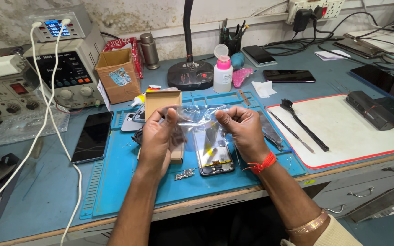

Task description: The person pries open a smartphone on a repair mat using a pry tool, then opens a small cardboard box and removes a new phone part from a plastic bag. They place the part on the phone and continue working on the phone's internals with their hands and small tools.

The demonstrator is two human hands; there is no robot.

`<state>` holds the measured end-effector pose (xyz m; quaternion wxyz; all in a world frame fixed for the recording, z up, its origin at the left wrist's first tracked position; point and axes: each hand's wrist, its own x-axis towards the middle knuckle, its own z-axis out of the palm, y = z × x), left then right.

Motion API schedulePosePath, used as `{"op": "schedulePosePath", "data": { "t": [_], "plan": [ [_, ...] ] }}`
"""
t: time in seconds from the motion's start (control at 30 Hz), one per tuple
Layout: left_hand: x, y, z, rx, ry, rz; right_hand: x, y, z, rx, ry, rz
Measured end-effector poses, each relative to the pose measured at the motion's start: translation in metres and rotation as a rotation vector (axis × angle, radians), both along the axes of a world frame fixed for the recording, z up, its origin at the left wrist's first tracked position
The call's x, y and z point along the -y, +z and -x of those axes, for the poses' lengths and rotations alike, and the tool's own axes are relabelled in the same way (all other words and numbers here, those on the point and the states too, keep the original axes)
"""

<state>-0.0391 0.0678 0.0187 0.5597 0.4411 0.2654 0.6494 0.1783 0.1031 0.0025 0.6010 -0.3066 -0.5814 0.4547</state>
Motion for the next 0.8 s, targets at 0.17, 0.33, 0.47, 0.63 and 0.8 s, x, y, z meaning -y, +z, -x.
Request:
{"op": "schedulePosePath", "data": {
  "t": [0.17,0.33,0.47,0.63,0.8],
  "plan": [
    [0.004,0.008,-0.007,-0.186,-0.125,0.033,0.003,0.004,0.002,-0.04,0.009,-0.004],
    [0.004,0.007,-0.015,-0.092,-0.051,0.009,0.003,0.006,0.003,-0.185,0.013,-0.027],
    [0.003,0.001,-0.02,-0.052,0.008,-0.004,0.003,0.002,0.002,-0.108,-0.064,-0.115],
    [0.0,-0.004,-0.02,-0.031,0.055,-0.058,0.004,0.003,0.003,-0.093,-0.043,-0.046],
    [0.001,-0.001,-0.021,-0.062,0.089,-0.049,0.009,0.009,0.005,0.018,-0.065,-0.113]
  ]
}}
